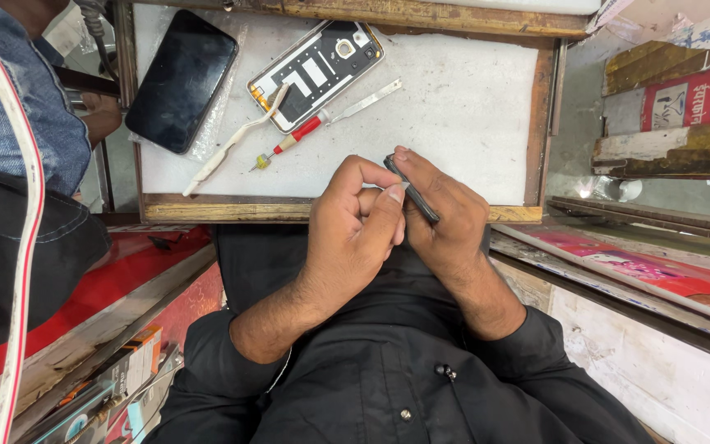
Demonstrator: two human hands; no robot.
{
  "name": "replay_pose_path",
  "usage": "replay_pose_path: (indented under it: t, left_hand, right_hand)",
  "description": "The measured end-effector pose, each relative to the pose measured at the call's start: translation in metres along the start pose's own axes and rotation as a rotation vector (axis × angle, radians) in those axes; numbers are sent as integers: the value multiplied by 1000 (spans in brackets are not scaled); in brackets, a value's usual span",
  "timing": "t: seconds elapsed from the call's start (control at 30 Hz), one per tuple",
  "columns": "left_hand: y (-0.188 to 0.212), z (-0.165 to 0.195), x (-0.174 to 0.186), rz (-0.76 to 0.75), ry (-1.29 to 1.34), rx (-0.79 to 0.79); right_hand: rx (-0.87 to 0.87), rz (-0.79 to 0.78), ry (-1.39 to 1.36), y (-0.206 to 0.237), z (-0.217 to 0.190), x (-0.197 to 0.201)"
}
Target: The person cleans a disassembled mobile phone frame using a white plastic tool and a red-handled screwdriver. They wipe the frame's edges and interior, then place the frame on the workbench.
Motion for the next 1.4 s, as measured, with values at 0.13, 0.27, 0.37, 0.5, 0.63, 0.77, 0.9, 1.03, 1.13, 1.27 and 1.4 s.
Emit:
replay_pose_path:
  t: [0.13, 0.27, 0.37, 0.5, 0.63, 0.77, 0.9, 1.03, 1.13, 1.27, 1.4]
  left_hand:
    - [2, -2, -1, 1, -16, -6]
    - [4, 0, -3, 3, 8, -48]
    - [4, -3, -2, 20, -3, -2]
    - [3, -2, 1, 38, -16, 2]
    - [4, -2, 1, 36, -11, 0]
    - [5, 3, -2, 36, -53, -57]
    - [5, 4, -9, 16, -75, -61]
    - [5, 4, -9, 26, -85, -39]
    - [6, 1, -9, 20, -73, 2]
    - [7, 5, -14, -21, -89, -61]
    - [7, 3, -14, 16, -58, -26]
  right_hand:
    - [-16, -2, 6, 1, 2, 0]
    - [-5, -10, 13, 0, 0, 0]
    - [-9, -15, 6, -1, 0, 1]
    - [-12, -11, -6, -2, -1, 3]
    - [-18, -3, -8, -2, -1, 3]
    - [-14, -6, -8, -1, 2, 2]
    - [-7, 6, -5, 0, 5, 1]
    - [4, -3, 22, 1, 5, 0]
    - [-29, -19, -7, 1, 6, 0]
    - [-17, -6, -8, 1, 3, 3]
    - [-31, -15, -7, 0, 4, 4]
Point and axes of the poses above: each hand's wrist, its own y-axis away from the middle knuckle, its own x-axis out of the back of the hand, z = x × y, the point moved 8 cm from there along -y, towards the middle knuckle, and after that the axes turned 2 degrees about -z, right-handed, at the moved point
